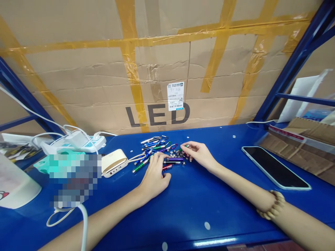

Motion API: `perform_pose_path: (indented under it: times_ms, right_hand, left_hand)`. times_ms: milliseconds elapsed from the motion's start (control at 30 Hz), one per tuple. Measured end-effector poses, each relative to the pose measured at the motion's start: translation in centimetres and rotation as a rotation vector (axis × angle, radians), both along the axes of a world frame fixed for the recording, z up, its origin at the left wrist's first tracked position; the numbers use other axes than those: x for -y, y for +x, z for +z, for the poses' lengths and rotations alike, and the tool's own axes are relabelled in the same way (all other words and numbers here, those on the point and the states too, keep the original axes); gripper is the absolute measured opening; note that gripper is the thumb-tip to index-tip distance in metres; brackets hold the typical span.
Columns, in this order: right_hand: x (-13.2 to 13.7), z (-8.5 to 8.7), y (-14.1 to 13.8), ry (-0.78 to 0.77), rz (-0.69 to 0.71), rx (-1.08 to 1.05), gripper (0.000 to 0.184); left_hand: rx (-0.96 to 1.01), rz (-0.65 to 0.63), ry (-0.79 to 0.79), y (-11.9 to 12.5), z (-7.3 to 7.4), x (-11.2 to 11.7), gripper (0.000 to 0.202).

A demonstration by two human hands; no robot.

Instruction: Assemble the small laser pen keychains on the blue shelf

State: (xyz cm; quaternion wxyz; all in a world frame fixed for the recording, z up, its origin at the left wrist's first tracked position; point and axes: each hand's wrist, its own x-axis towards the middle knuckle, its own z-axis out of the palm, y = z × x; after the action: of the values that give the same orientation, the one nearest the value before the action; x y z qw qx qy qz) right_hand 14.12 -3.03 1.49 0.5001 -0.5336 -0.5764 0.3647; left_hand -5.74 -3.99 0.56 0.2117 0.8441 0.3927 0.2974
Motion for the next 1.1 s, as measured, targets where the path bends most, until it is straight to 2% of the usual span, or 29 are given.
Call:
perform_pose_path:
  times_ms: [167, 333, 567, 700, 833, 1100]
  right_hand:
    - [-0.2, 0.4, 0.6, 0.093, -0.143, -0.039, 0.04]
    - [-0.3, 1.1, 1.4, 0.156, -0.268, -0.006, 0.038]
    - [0.0, 1.6, 2.2, 0.196, -0.386, 0.337, 0.043]
    - [0.2, 2.1, 2.5, 0.154, -0.487, 0.686, 0.041]
    - [0.4, 2.4, 2.5, 0.059, -0.421, 0.915, 0.04]
    - [0.5, 2.6, 2.3, 0.034, -0.359, 0.976, 0.041]
  left_hand:
    - [0.066, -0.132, 0.075, -0.1, -0.2, -0.4, 0.055]
    - [0.11, -0.216, 0.106, -0.1, 0.0, -0.5, 0.042]
    - [0.138, -0.183, 0.019, -0.1, -0.2, -0.5, 0.019]
    - [0.137, -0.164, -0.014, 0.0, -0.4, -0.6, 0.014]
    - [0.203, -0.139, -0.014, 0.1, -0.1, -0.5, 0.008]
    - [0.293, -0.151, 0.011, 0.1, 0.4, -0.3, 0.007]
